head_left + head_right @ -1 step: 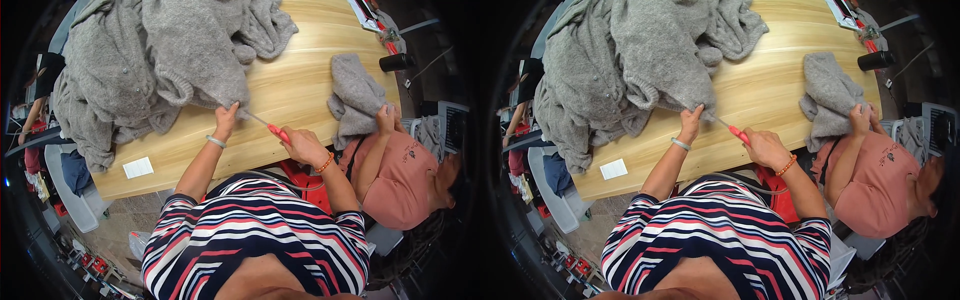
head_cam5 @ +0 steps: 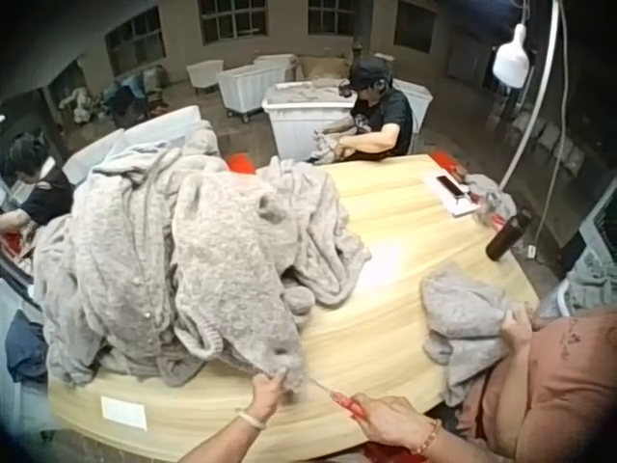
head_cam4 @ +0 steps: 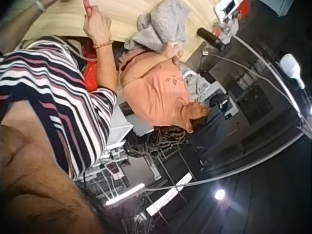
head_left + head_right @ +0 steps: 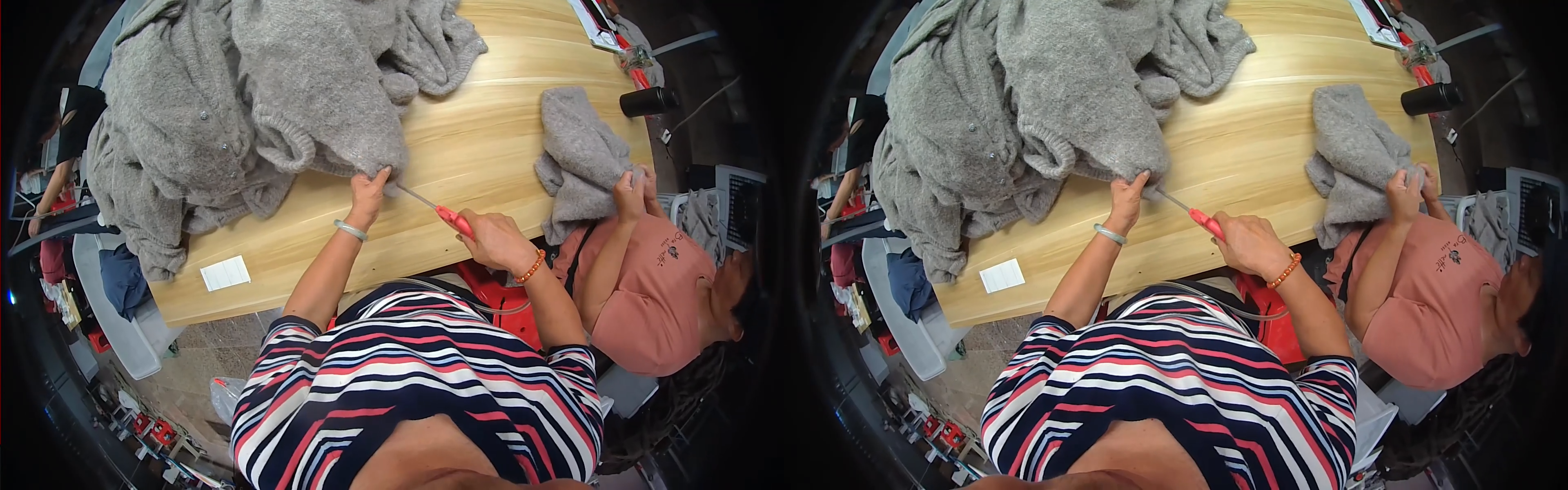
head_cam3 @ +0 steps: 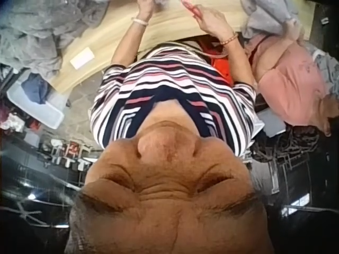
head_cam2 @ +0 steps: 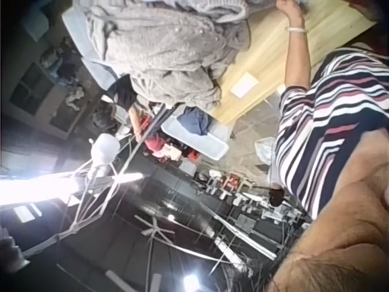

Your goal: Trim loose threads and inspect knitted sweaters at a garment factory workbench.

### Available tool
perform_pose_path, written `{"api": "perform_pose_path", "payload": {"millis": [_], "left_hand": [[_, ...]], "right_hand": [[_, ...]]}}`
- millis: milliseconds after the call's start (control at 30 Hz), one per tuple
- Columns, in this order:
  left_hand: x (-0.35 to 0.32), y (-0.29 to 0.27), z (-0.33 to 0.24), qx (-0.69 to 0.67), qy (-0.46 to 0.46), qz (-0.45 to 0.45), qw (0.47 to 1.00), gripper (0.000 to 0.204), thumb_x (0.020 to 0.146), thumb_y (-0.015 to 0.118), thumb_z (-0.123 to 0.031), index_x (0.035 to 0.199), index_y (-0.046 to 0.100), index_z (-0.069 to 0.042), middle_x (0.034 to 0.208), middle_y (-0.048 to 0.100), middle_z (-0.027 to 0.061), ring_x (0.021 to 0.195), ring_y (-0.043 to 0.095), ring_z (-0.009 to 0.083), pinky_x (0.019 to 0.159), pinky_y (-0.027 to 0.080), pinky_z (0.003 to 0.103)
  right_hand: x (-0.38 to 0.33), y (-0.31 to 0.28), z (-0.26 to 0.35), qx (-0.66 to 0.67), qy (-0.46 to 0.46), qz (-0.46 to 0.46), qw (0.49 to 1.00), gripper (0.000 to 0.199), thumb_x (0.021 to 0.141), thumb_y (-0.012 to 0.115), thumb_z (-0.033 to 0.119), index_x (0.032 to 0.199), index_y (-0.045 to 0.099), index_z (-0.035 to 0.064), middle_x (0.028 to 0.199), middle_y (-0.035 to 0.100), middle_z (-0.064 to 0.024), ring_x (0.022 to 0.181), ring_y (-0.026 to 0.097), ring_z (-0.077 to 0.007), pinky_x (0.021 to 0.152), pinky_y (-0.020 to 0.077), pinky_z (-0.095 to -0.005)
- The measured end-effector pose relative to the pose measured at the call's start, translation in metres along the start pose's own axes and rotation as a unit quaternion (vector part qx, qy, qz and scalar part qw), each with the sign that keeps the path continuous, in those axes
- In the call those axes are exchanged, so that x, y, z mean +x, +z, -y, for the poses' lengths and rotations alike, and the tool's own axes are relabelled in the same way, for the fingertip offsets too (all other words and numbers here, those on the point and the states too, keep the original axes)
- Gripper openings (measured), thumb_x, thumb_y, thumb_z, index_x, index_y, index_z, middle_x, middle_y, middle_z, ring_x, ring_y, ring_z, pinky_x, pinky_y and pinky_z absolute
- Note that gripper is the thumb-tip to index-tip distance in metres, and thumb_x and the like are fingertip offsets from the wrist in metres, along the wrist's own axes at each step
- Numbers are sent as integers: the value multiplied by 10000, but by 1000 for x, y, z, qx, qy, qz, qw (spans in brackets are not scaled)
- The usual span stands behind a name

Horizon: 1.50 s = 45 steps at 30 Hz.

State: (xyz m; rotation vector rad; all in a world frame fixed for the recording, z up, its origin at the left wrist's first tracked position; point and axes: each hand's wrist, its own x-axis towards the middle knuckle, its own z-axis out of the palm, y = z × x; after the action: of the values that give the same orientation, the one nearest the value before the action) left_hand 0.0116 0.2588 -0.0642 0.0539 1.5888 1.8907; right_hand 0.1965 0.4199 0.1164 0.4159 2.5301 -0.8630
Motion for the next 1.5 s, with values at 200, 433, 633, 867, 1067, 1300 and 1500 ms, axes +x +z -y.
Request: {"api": "perform_pose_path", "payload": {"millis": [200,433,633,867,1067,1300,1500], "left_hand": [[-11,7,-16,-72,-13,29,997,153,831,683,-50,969,655,9,934,662,35,817,609,132,738,483,264],[-9,2,-13,-202,-69,33,976,262,847,644,-5,1105,600,7,1056,646,67,961,615,167,859,486,305],[-2,0,-36,-158,-57,47,985,247,881,612,-41,1126,578,-46,1068,639,57,1001,612,194,895,498,358],[1,13,-47,-199,-87,28,976,252,906,611,-121,1131,571,-15,1069,644,77,946,634,182,854,523,344],[-70,68,-15,234,-3,382,894,404,843,600,-288,638,596,61,512,562,119,485,565,230,469,460,383],[-99,59,14,314,-29,497,808,365,824,596,-354,894,651,1,828,657,220,736,630,343,693,481,442],[-24,-21,-106,372,343,-148,850,357,739,764,-115,992,528,-28,906,522,69,797,508,179,702,440,309]], "right_hand": [[-3,-13,6,-10,7,9,1000,256,857,597,222,1011,542,25,760,635,-223,761,628,-402,686,479,-490],[-5,-14,4,-12,10,45,999,247,868,587,214,1031,539,35,769,635,-225,755,628,-399,685,479,-490],[-1,-9,3,57,-9,-52,997,226,879,570,188,1071,540,71,757,636,-216,751,622,-404,677,475,-491],[-4,-32,17,11,-23,4,1000,297,871,598,222,1124,537,78,784,635,-218,750,609,-413,672,470,-472],[3,-35,3,164,-27,-157,973,267,877,599,141,1126,560,53,820,652,-176,748,643,-338,663,496,-384],[38,-43,9,238,41,-250,938,277,928,591,260,1014,617,-2,792,673,-89,606,650,-146,477,503,-257],[53,-38,10,253,56,-256,931,292,917,617,290,866,617,2,573,577,-40,431,554,-115,404,423,-258]]}}
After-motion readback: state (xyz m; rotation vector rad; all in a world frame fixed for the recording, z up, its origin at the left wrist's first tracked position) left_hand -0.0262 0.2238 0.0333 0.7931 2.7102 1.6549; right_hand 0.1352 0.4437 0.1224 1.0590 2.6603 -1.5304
